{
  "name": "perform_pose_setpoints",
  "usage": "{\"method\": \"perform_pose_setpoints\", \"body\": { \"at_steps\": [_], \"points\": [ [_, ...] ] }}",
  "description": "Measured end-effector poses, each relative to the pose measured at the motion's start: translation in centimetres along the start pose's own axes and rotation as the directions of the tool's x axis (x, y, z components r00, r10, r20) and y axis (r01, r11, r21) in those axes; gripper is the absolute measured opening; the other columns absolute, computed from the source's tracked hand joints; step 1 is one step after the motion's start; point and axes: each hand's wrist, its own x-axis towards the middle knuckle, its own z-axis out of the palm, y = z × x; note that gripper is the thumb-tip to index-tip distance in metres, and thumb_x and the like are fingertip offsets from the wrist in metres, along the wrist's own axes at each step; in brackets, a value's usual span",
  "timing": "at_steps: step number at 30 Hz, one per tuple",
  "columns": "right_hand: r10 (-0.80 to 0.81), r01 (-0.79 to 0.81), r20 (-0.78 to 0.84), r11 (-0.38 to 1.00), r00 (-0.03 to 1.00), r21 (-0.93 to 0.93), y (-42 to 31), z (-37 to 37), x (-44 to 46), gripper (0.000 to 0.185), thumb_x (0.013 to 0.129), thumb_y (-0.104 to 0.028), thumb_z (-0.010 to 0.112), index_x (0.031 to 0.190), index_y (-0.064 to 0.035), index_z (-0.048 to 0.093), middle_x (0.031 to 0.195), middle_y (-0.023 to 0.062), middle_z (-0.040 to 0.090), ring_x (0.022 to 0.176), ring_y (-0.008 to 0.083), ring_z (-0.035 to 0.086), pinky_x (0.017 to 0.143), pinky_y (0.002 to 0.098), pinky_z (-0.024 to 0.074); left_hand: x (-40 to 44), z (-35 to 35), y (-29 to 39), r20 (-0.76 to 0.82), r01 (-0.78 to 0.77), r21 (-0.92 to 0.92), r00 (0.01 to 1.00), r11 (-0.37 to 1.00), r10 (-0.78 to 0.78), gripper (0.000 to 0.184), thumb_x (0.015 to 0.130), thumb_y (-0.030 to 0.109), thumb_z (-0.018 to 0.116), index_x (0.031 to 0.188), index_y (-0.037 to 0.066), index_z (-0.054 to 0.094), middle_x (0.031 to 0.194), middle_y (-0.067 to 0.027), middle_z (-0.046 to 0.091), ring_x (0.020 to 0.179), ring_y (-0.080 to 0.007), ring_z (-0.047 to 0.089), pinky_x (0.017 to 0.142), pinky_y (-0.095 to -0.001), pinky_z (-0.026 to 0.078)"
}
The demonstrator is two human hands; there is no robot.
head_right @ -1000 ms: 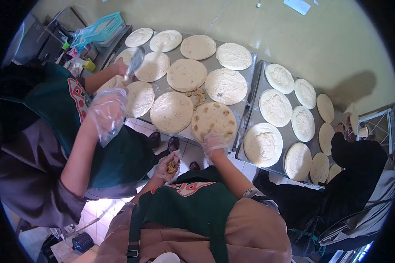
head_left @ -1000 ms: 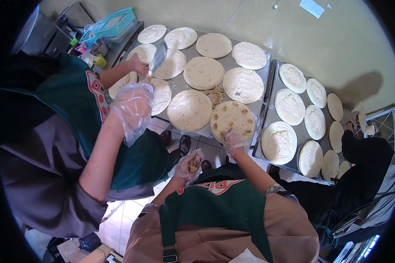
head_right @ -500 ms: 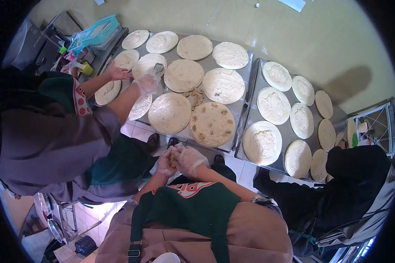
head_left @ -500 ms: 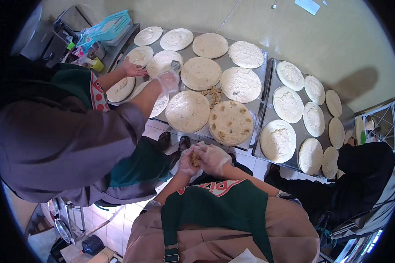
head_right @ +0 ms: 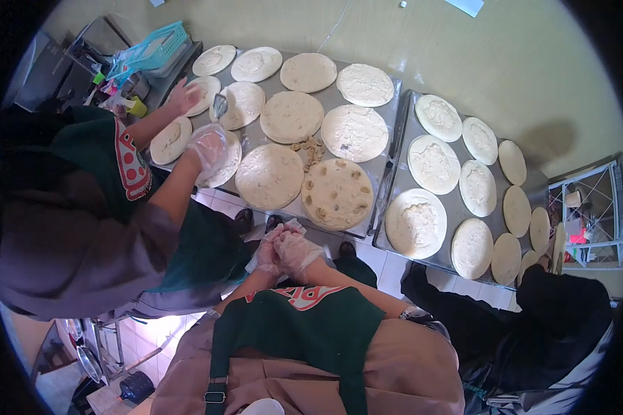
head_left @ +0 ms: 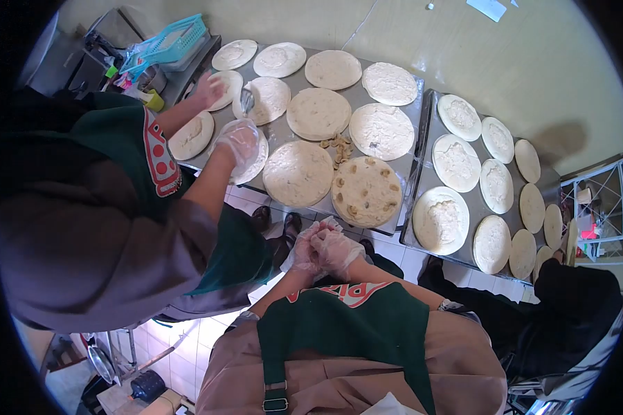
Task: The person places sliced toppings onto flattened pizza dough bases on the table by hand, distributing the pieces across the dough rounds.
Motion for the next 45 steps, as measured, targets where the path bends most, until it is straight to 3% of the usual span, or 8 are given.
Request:
{"method": "perform_pose_setpoints", "body": {
  "at_steps": [23,25,28,34,37,40,41,45],
  "points": [
    [0.105,-0.060,-0.258,0.982,0.960,0.179,-1.0,-3.2,-1.0,0.028,0.065,-0.006,0.055,0.092,-0.0120,0.056,0.085,0.0044,0.056,0.077,0.0241,0.054,0.066,0.0319,0.0429,0.9,0.1,-0.9,0.253,0.217,-0.185,0.953,0.958,-0.167,0.024,0.083,0.025,0.041,0.087,0.003,0.050,0.084,-0.0102,0.055,0.083,-0.0210,0.053,0.077,-0.0327,0.042],
    [0.283,-0.258,0.009,0.860,0.959,0.440,-1.6,-5.0,-1.0,0.027,0.070,-0.007,0.056,0.097,-0.0082,0.055,0.087,0.0051,0.057,0.075,0.0193,0.056,0.066,0.0274,0.0442,-0.4,2.7,-1.2,-0.131,0.071,-0.032,0.989,0.997,-0.074,0.024,0.083,0.026,0.039,0.084,0.004,0.050,0.079,-0.0076,0.055,0.064,-0.0156,0.055,0.069,-0.0293,0.046],
    [0.352,-0.300,0.104,0.567,0.930,0.767,0.8,-2.2,-0.7,0.025,0.074,-0.007,0.054,0.099,-0.0029,0.053,0.085,0.0052,0.058,0.072,0.0126,0.056,0.066,0.0229,0.0446,0.0,0.3,-0.3,0.307,0.332,-0.195,0.914,0.923,-0.264,0.024,0.083,0.025,0.036,0.079,0.006,0.050,0.069,-0.0032,0.053,0.045,-0.0099,0.047,0.054,-0.0248,0.046],
    [0.432,-0.283,0.136,0.297,0.892,0.912,0.7,-2.0,-0.9,0.024,0.074,-0.009,0.056,0.097,-0.0026,0.055,0.078,0.0059,0.059,0.072,0.0114,0.056,0.066,0.0225,0.0448,-0.4,-0.4,-1.0,0.137,0.194,-0.156,0.975,0.969,-0.173,0.024,0.083,0.026,0.035,0.076,0.009,0.050,0.061,0.0011,0.050,0.039,-0.0069,0.041,0.040,-0.0209,0.037],
    [0.362,-0.238,-0.153,0.824,0.920,0.515,-0.7,-3.0,-1.0,0.025,0.070,-0.011,0.057,0.094,-0.0090,0.057,0.080,0.0067,0.059,0.071,0.0173,0.058,0.063,0.0264,0.0455,0.4,-1.4,-1.4,-0.043,0.133,0.000,0.990,0.991,-0.133,0.023,0.082,0.025,0.036,0.084,0.007,0.051,0.070,-0.0024,0.054,0.053,-0.0107,0.049,0.049,-0.0230,0.043],
    [0.122,-0.067,-0.290,0.979,0.949,0.191,-1.2,-2.9,-1.5,0.024,0.067,-0.012,0.055,0.090,-0.0144,0.058,0.079,0.0071,0.058,0.069,0.0251,0.057,0.059,0.0320,0.0454,0.3,-1.6,-1.4,0.105,0.173,0.043,0.979,0.984,-0.177,0.034,0.083,0.026,0.035,0.104,0.002,0.046,0.103,-0.0127,0.050,0.096,-0.0229,0.050,0.084,-0.0354,0.040],
    [0.122,-0.068,-0.290,0.980,0.949,0.190,-1.0,-2.5,-1.5,0.024,0.067,-0.012,0.055,0.090,-0.0144,0.058,0.079,0.0071,0.058,0.069,0.0251,0.057,0.059,0.0320,0.0454,-1.8,2.8,-1.6,-0.245,0.078,0.322,0.970,0.944,0.004,0.035,0.084,0.027,0.035,0.105,0.001,0.045,0.101,-0.0124,0.052,0.094,-0.0226,0.050,0.083,-0.0351,0.041],
    [0.006,0.017,-0.229,0.995,0.973,0.098,-0.2,-0.8,-1.4,0.020,0.068,-0.012,0.053,0.087,-0.0148,0.058,0.075,0.0081,0.058,0.067,0.0285,0.056,0.056,0.0355,0.0447,-1.2,1.9,-1.7,-0.190,0.143,0.204,0.976,0.969,-0.104,0.033,0.084,0.028,0.035,0.101,0.003,0.048,0.095,-0.0109,0.054,0.087,-0.0207,0.053,0.076,-0.0328,0.044]
  ]
}}
